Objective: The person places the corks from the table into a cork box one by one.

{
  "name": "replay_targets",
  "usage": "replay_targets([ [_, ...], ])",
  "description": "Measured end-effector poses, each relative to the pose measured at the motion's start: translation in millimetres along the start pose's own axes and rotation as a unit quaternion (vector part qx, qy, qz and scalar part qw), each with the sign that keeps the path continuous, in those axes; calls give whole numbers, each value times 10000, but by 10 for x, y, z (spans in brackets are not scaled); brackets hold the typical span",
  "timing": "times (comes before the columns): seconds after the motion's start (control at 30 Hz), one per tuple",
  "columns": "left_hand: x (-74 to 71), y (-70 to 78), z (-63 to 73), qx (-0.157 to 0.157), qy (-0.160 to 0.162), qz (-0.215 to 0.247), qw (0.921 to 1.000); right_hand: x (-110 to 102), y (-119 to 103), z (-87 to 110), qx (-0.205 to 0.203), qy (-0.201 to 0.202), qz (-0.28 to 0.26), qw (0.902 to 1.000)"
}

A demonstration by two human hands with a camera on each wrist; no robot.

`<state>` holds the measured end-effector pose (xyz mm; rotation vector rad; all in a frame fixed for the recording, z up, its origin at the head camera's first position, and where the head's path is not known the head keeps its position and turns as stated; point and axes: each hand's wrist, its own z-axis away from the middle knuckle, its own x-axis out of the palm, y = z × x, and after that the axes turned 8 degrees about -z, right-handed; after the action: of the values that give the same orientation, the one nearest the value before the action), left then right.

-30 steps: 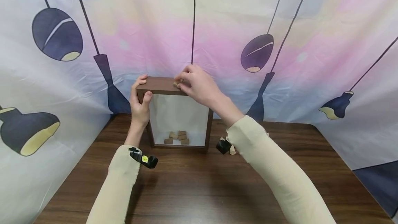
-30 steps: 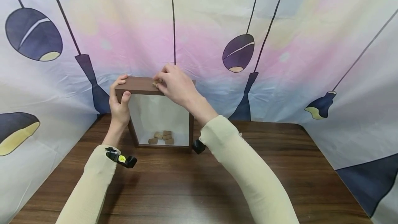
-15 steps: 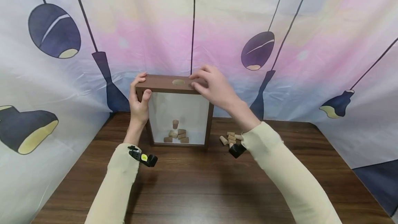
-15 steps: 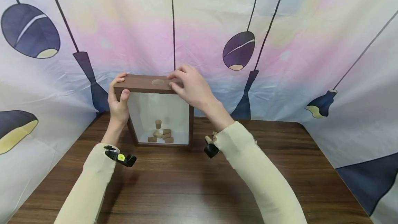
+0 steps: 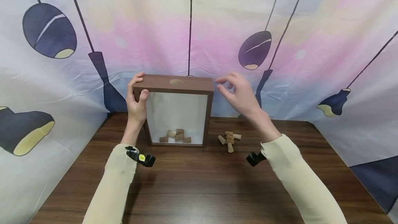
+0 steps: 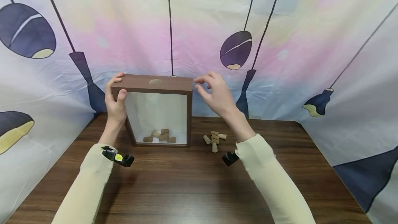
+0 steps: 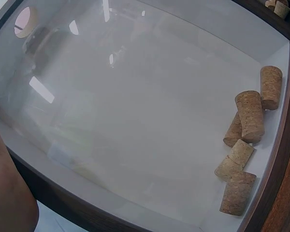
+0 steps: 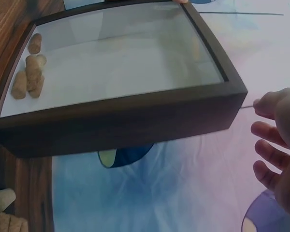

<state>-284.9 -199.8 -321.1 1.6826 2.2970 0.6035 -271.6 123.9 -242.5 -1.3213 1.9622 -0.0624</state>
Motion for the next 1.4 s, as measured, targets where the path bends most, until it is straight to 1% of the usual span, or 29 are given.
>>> replay_targets([
  [0.1,-14,1,-3,22,40,9,10000,-32,55,79,152,-10,108,9998],
  [0.27,-34,4,-4,-3,45,-79,10000,-71,153,237,468,-231,226,9984],
  [0.47,-33,-4,4,24,-9,-27,10000,-72,321,445,658,-428,421,9960],
  [0.57,-33,-68,10,53,-31,-33,10000,-58,398,555,758,-470,429,9951],
  [0.7,-52,-237,24,93,-66,-149,9998,-27,486,702,948,-564,388,9931],
  [0.8,-54,-180,24,65,-156,-229,9996,13,549,821,1121,-683,370,9907],
  [0.93,-46,30,27,-97,-354,-314,9988,68,628,981,1297,-808,367,9876],
  [1.0,-52,57,41,-215,-464,-360,9980,90,656,1056,1401,-871,387,9855],
  [1.07,-56,70,55,-364,-558,-311,9973,106,682,1121,1516,-945,375,9832],
  [1.17,-66,47,71,-530,-622,-167,9965,128,707,1202,1711,-1078,358,9787],
  [1.27,-86,-54,93,-635,-635,19,9960,152,734,1272,1826,-1166,307,9758],
  [1.4,-112,-189,136,-712,-608,139,9955,196,791,1381,1838,-1298,214,9741],
])
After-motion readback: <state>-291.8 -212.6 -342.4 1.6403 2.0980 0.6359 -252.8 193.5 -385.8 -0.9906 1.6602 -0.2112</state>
